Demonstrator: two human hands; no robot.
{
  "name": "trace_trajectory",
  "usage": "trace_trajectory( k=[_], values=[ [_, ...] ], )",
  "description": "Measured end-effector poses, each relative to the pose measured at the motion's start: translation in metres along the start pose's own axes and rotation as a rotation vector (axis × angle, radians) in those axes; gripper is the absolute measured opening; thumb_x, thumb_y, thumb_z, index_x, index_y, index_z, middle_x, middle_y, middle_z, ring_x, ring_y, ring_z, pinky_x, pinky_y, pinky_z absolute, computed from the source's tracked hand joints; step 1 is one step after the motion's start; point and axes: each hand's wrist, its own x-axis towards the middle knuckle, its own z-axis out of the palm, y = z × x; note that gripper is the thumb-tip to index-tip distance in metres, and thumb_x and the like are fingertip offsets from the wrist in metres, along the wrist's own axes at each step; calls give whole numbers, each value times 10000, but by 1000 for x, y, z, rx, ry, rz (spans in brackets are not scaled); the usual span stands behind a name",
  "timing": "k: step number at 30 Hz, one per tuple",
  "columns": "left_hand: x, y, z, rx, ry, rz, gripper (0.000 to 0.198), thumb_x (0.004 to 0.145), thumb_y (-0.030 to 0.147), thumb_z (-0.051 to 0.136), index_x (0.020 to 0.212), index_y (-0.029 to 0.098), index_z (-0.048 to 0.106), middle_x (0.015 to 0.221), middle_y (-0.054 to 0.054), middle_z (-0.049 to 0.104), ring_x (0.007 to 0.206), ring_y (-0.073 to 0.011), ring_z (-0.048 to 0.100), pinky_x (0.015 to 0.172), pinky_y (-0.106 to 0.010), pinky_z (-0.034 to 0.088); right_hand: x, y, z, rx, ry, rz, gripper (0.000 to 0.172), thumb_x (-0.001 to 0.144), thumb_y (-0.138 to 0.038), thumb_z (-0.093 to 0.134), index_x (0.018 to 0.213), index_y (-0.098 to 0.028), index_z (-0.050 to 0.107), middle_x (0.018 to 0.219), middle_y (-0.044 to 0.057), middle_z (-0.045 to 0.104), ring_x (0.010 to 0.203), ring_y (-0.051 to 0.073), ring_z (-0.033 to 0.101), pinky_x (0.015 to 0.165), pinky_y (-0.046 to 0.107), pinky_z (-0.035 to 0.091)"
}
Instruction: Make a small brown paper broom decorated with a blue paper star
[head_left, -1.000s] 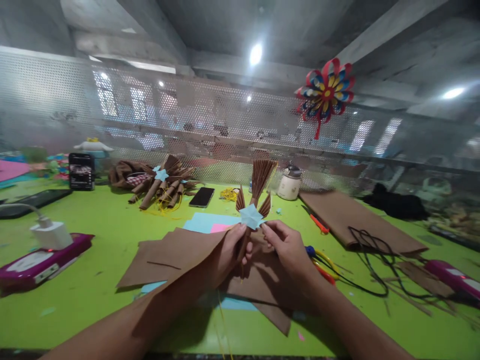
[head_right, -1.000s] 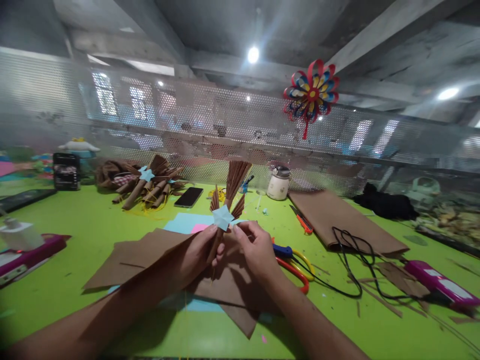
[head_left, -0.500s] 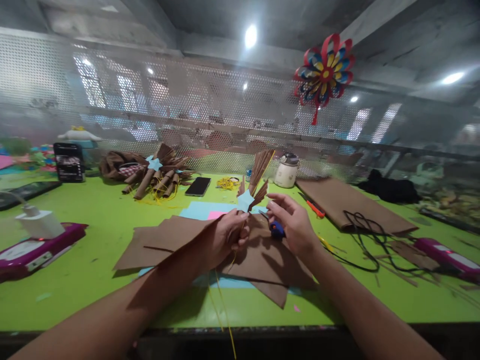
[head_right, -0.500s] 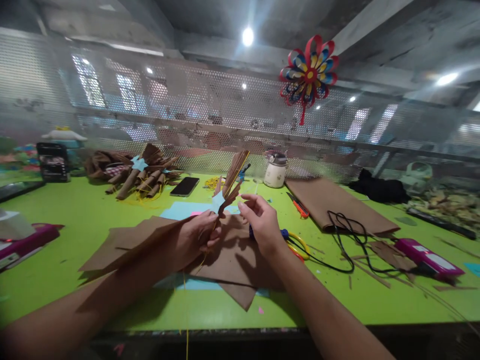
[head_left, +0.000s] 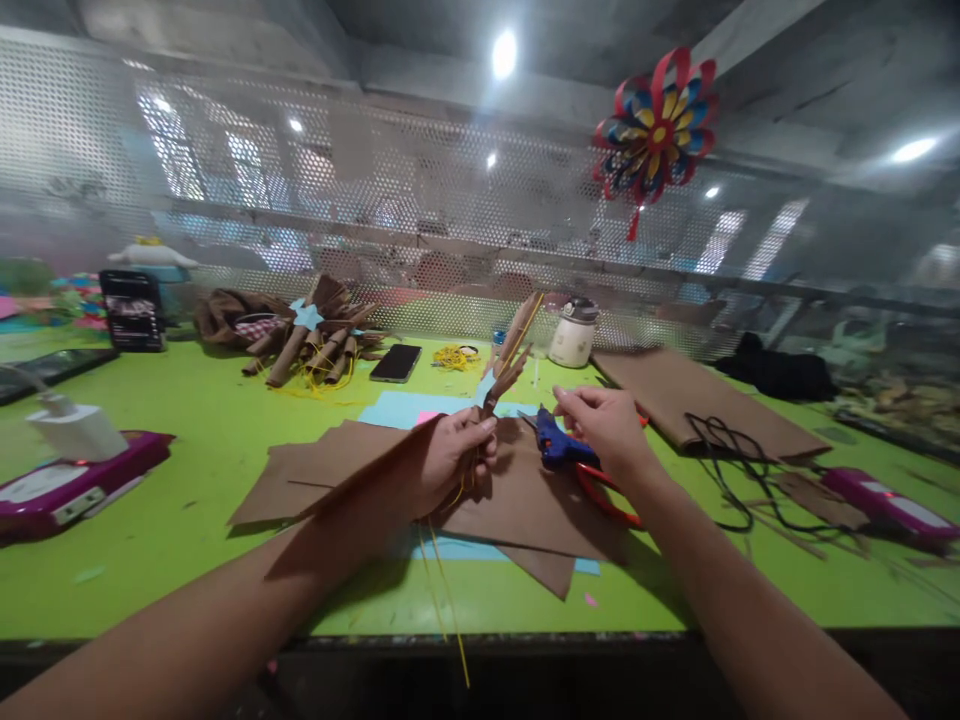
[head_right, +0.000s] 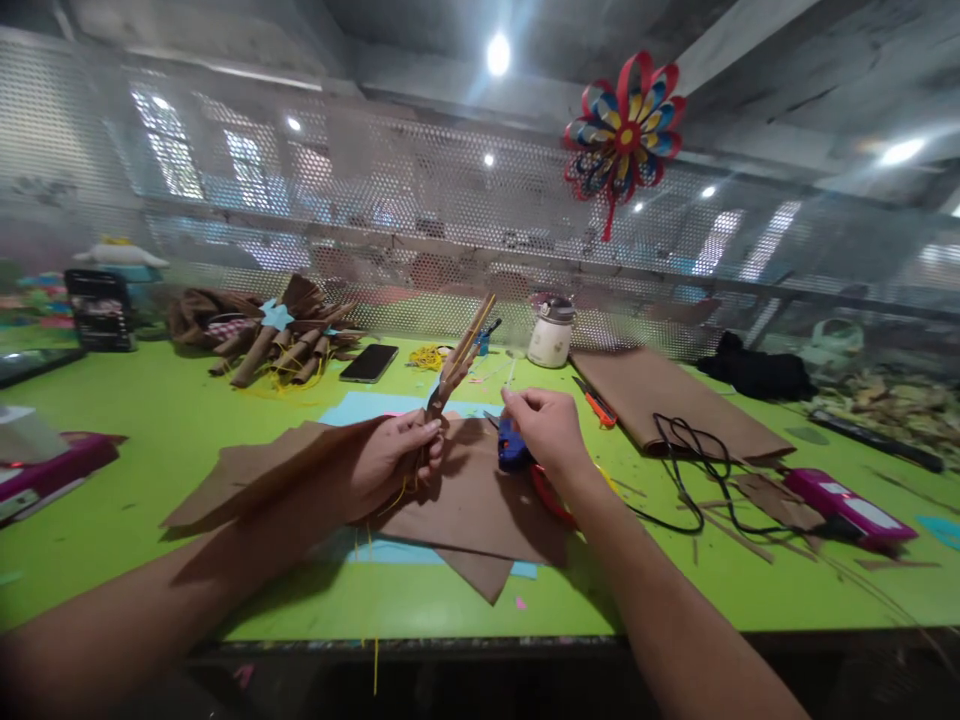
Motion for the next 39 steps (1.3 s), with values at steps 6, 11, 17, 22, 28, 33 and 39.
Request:
trace_trajectory(
  k=[6, 11, 17, 22, 28, 33, 39],
  values=[
    [1, 0, -3, -16, 101, 21, 196, 777, 295, 583, 761, 162, 440, 570, 52, 389, 456, -43, 383, 391, -147, 283, 21, 3, -37, -281, -120, 31, 328, 720, -426, 552, 654, -120, 649, 521, 31, 569, 467, 114, 484, 465, 239, 376],
    [4, 2, -2, 24, 168, 107, 218, 745, 225, 618, 718, 165, 410, 540, 75, 358, 417, -21, 311, 370, -137, 210, 22, 14, -53, -827, -524, -142, 314, 677, -327, 589, 904, -132, 681, 908, 123, 666, 809, 226, 585, 682, 298, 415],
    [7, 2, -9, -9, 182, 33, 228, 775, 288, 573, 681, 166, 406, 457, 96, 293, 356, -20, 254, 343, -140, 162, 1, 33, -40, -1036, -535, -128, 346, 667, -185, 547, 1005, -188, 623, 922, 103, 636, 833, 227, 559, 660, 287, 367],
    [8, 3, -11, -14, 190, -16, 206, 801, 355, 519, 747, 159, 482, 448, 64, 387, 361, -47, 342, 347, -153, 234, -1, 40, -38, -987, -522, -189, 408, 666, -163, 528, 1071, -194, 578, 939, 97, 605, 877, 232, 532, 706, 300, 360],
    [9, 6, -13, -1, 257, 0, 158, 781, 294, 539, 727, 163, 469, 501, 43, 451, 398, -61, 407, 388, -170, 310, 3, 56, -35, -967, -338, -179, 317, 662, -182, 536, 970, -148, 599, 928, 119, 597, 898, 254, 522, 727, 326, 383],
    [11, 4, -16, 18, 329, -5, 181, 762, 272, 551, 670, 163, 440, 499, 40, 444, 401, -64, 418, 401, -180, 328, 7, 44, -43, -628, 10, -137, 261, 724, -309, 558, 904, -123, 591, 862, 122, 611, 777, 234, 565, 684, 340, 427],
    [12, -2, -18, 22, 334, 2, 189, 752, 252, 570, 654, 159, 438, 505, 33, 462, 430, -68, 449, 440, -185, 368, -2, 23, -49, 207, -117, 1, 316, 751, -427, 589, 919, -160, 576, 835, 79, 633, 697, 185, 610, 628, 312, 483]
  ],
)
